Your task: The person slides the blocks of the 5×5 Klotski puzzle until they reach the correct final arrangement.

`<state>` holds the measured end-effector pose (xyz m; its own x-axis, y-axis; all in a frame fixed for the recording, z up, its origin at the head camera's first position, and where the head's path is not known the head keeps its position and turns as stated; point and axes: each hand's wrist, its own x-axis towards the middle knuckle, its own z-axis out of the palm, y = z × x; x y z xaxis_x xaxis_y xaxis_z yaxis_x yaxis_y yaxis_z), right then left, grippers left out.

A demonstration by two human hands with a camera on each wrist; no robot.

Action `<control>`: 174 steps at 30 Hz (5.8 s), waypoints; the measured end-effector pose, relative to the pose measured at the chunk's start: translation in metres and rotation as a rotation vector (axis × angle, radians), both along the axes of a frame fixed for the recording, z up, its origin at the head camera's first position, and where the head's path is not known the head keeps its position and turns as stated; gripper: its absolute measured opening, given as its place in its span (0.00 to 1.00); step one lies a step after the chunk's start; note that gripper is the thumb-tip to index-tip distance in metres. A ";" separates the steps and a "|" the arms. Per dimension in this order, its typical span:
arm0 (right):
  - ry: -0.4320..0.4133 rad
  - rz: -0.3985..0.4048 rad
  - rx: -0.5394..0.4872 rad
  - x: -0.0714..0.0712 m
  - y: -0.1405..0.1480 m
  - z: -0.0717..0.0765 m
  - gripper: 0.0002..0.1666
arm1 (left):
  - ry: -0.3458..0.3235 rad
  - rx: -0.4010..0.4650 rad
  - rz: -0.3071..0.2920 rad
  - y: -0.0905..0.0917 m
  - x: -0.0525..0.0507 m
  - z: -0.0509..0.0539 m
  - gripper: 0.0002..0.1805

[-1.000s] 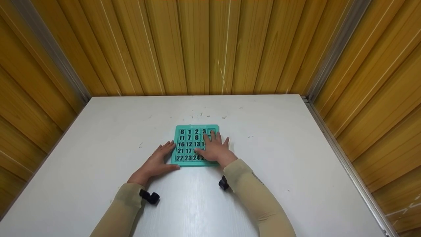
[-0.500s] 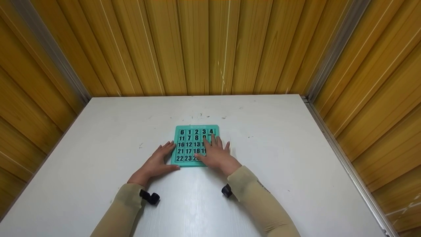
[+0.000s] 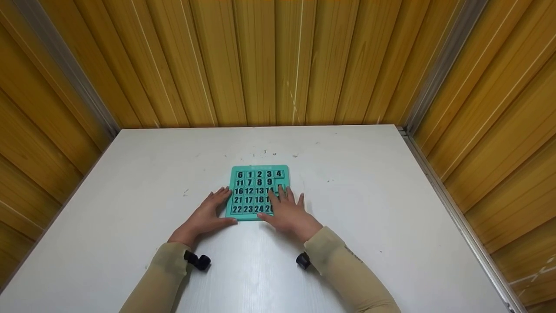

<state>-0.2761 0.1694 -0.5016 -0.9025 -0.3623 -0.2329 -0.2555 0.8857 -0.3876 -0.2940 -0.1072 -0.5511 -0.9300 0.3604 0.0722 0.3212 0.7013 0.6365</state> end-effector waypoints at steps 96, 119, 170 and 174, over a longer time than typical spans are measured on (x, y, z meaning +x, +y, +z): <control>-0.008 0.081 0.007 0.044 0.004 -0.001 0.52 | 0.014 0.001 0.000 0.001 0.001 0.001 0.54; -0.009 0.048 0.054 0.057 0.022 -0.001 0.51 | 0.008 0.012 -0.018 0.001 0.001 0.002 0.55; -0.005 0.163 0.040 0.051 -0.037 0.004 0.51 | 0.014 0.000 0.004 0.001 0.003 0.002 0.54; -0.004 0.177 0.051 0.050 -0.039 0.003 0.51 | 0.012 0.001 0.004 0.001 0.002 0.002 0.53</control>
